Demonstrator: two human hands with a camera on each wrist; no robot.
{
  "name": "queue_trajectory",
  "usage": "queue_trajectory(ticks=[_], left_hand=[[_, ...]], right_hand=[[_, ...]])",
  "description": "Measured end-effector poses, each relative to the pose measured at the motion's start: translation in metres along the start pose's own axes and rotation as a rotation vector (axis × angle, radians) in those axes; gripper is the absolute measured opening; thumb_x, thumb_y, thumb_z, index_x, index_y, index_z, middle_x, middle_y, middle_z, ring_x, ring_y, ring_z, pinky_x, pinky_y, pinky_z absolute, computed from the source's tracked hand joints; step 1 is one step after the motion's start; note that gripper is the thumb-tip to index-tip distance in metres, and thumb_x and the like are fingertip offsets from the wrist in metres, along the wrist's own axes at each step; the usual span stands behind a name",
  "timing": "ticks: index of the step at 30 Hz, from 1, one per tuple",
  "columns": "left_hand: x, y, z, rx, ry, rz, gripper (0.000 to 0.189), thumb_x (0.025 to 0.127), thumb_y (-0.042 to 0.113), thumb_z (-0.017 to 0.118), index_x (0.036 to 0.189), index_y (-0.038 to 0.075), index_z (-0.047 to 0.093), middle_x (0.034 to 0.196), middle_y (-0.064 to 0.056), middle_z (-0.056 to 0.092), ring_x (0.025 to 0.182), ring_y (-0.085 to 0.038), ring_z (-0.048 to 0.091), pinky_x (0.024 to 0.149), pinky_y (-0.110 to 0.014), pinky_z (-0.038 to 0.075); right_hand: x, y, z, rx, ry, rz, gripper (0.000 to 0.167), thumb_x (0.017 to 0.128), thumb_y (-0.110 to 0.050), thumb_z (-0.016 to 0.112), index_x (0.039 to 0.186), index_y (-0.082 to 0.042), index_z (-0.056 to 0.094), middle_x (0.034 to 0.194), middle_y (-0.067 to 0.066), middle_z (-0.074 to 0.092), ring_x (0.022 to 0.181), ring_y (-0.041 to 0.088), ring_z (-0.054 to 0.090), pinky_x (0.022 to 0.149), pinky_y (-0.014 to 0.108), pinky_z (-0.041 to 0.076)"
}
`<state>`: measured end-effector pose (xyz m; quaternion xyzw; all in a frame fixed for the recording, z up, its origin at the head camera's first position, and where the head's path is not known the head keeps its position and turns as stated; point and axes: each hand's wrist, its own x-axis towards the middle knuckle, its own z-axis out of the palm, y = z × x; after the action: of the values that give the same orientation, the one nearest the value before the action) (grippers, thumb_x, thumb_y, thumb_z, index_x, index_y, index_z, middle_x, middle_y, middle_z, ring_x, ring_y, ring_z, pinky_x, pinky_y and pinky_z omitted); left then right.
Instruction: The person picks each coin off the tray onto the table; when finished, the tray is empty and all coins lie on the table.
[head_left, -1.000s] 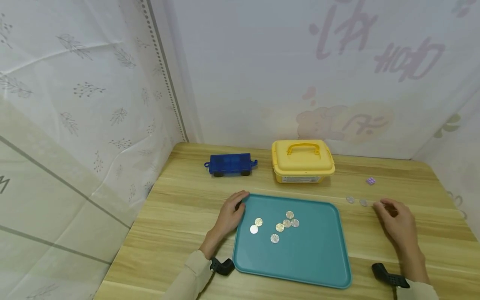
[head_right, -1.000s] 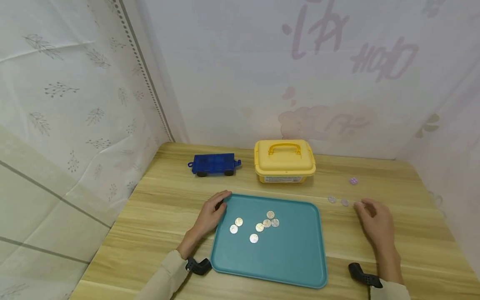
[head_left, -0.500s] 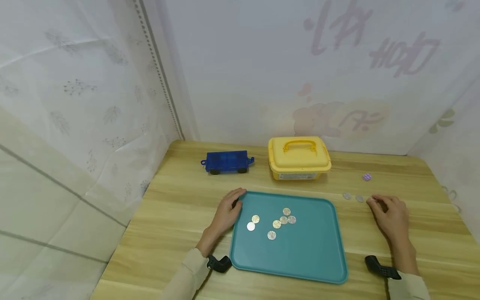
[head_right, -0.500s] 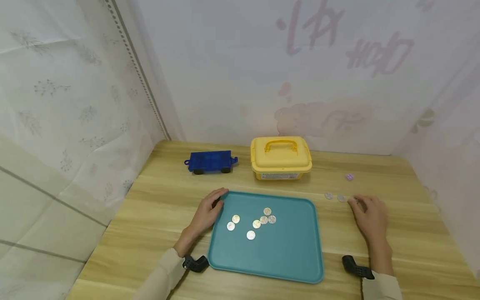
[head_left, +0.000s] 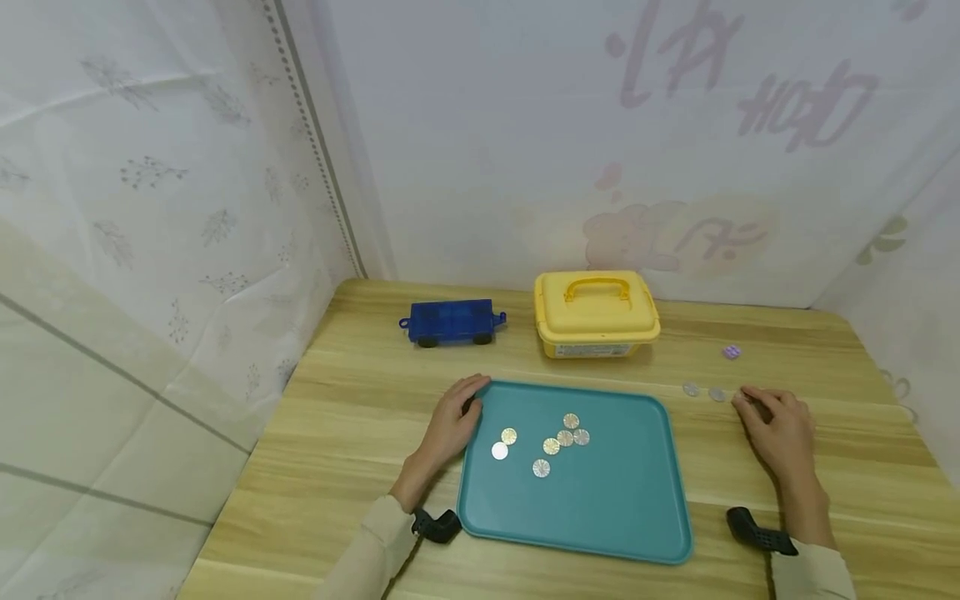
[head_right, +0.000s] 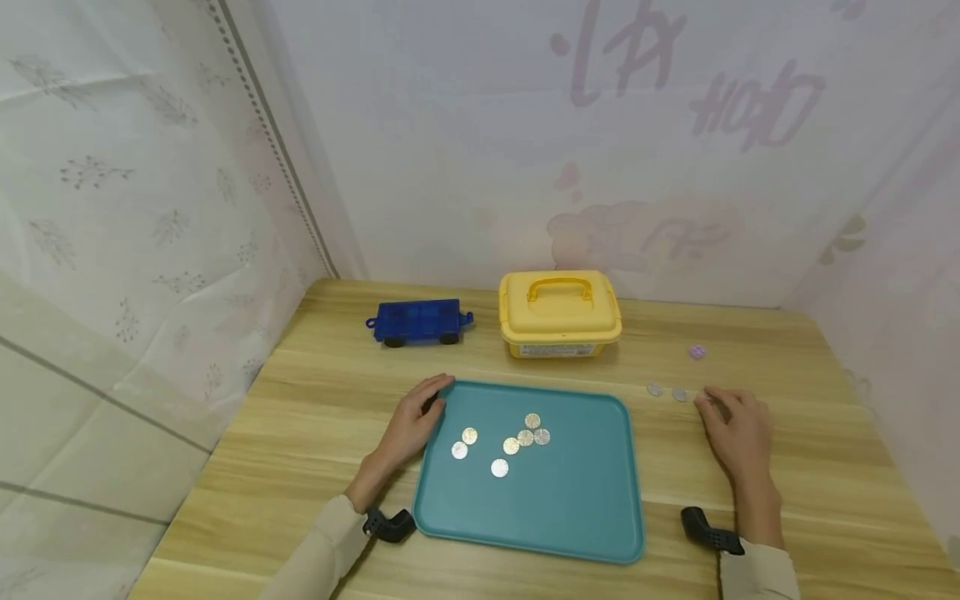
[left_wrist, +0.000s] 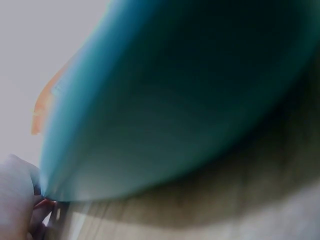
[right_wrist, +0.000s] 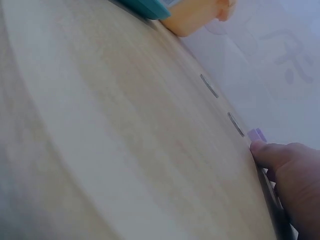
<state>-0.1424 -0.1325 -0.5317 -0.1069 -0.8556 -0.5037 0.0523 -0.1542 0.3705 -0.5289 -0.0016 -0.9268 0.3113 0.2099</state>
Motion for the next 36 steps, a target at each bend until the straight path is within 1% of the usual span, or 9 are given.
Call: queue_trajectory(ticks=[8, 14, 23, 26, 28, 30, 32, 34, 36], left_hand=[[-0.0009, -0.0003, -0.0001, -0.001, -0.003, 0.003, 0.039, 0.098, 0.002, 0.054, 0.137, 0.005, 0.060, 0.145, -0.014, 0.055, 0.140, -0.031, 0.046, 0.118, -0.050, 0.036], [-0.0004, -0.0002, 0.0002, -0.001, -0.002, 0.007, 0.039, 0.099, 0.002, 0.053, 0.137, 0.004, 0.060, 0.146, -0.015, 0.054, 0.140, -0.031, 0.046, 0.119, -0.050, 0.036], [0.0004, 0.0016, -0.0009, 0.010, -0.003, 0.016, 0.039, 0.099, 0.002, 0.053, 0.137, 0.005, 0.061, 0.145, -0.014, 0.055, 0.141, -0.031, 0.046, 0.120, -0.050, 0.034], [0.0003, 0.0016, -0.0011, 0.008, -0.005, 0.011, 0.039, 0.099, 0.003, 0.053, 0.137, 0.005, 0.061, 0.145, -0.014, 0.055, 0.141, -0.031, 0.045, 0.120, -0.050, 0.033], [0.0003, 0.0015, -0.0012, 0.009, -0.006, 0.007, 0.039, 0.099, 0.003, 0.053, 0.136, 0.005, 0.061, 0.145, -0.014, 0.055, 0.141, -0.030, 0.045, 0.121, -0.049, 0.032], [0.0002, 0.0017, -0.0011, 0.011, -0.005, 0.010, 0.039, 0.098, 0.002, 0.054, 0.136, 0.005, 0.061, 0.145, -0.014, 0.055, 0.141, -0.031, 0.046, 0.121, -0.050, 0.032], [0.0003, 0.0020, -0.0010, 0.015, -0.005, 0.011, 0.039, 0.098, 0.002, 0.054, 0.136, 0.005, 0.061, 0.145, -0.014, 0.056, 0.141, -0.031, 0.046, 0.121, -0.050, 0.032], [0.0004, 0.0023, -0.0009, 0.017, -0.004, 0.012, 0.039, 0.098, 0.002, 0.054, 0.136, 0.005, 0.061, 0.145, -0.014, 0.056, 0.141, -0.031, 0.046, 0.120, -0.050, 0.033], [0.0005, 0.0024, -0.0010, 0.016, -0.003, 0.016, 0.039, 0.098, 0.002, 0.054, 0.136, 0.004, 0.061, 0.144, -0.015, 0.056, 0.140, -0.032, 0.046, 0.120, -0.050, 0.033]], right_hand=[[0.0002, 0.0029, 0.0017, 0.020, -0.011, 0.010, 0.032, 0.094, -0.014, 0.068, 0.117, 0.008, 0.069, 0.112, 0.031, 0.060, 0.100, 0.045, 0.047, 0.089, 0.061, 0.031], [0.0007, 0.0046, 0.0015, 0.009, -0.028, 0.026, 0.034, 0.095, -0.018, 0.066, 0.119, 0.007, 0.068, 0.115, 0.031, 0.058, 0.102, 0.047, 0.046, 0.087, 0.063, 0.029], [0.0011, 0.0015, 0.0017, 0.028, 0.000, 0.014, 0.031, 0.093, -0.013, 0.069, 0.116, 0.007, 0.069, 0.113, 0.030, 0.060, 0.100, 0.045, 0.047, 0.089, 0.061, 0.030], [0.0014, 0.0013, 0.0013, 0.032, -0.001, 0.031, 0.031, 0.093, -0.015, 0.069, 0.116, 0.006, 0.070, 0.114, 0.028, 0.060, 0.100, 0.038, 0.048, 0.090, 0.058, 0.031], [0.0012, 0.0006, 0.0004, 0.055, 0.002, 0.064, 0.032, 0.093, -0.018, 0.069, 0.117, 0.004, 0.071, 0.113, 0.017, 0.063, 0.101, 0.022, 0.050, 0.092, 0.048, 0.033], [0.0005, 0.0000, -0.0008, 0.087, 0.008, 0.094, 0.032, 0.093, -0.020, 0.070, 0.117, 0.002, 0.071, 0.109, -0.001, 0.064, 0.099, 0.004, 0.048, 0.091, 0.033, 0.033], [-0.0004, -0.0011, -0.0023, 0.122, 0.013, 0.120, 0.033, 0.093, -0.021, 0.070, 0.118, 0.000, 0.071, 0.105, -0.021, 0.059, 0.096, -0.010, 0.043, 0.086, 0.021, 0.032], [-0.0011, -0.0019, -0.0037, 0.148, 0.015, 0.130, 0.034, 0.093, -0.021, 0.070, 0.119, 0.001, 0.070, 0.102, -0.033, 0.052, 0.095, -0.015, 0.041, 0.081, 0.014, 0.031], [-0.0014, -0.0027, -0.0046, 0.149, 0.011, 0.134, 0.035, 0.094, -0.022, 0.069, 0.120, 0.001, 0.070, 0.101, -0.038, 0.048, 0.095, -0.015, 0.041, 0.079, 0.012, 0.030]])
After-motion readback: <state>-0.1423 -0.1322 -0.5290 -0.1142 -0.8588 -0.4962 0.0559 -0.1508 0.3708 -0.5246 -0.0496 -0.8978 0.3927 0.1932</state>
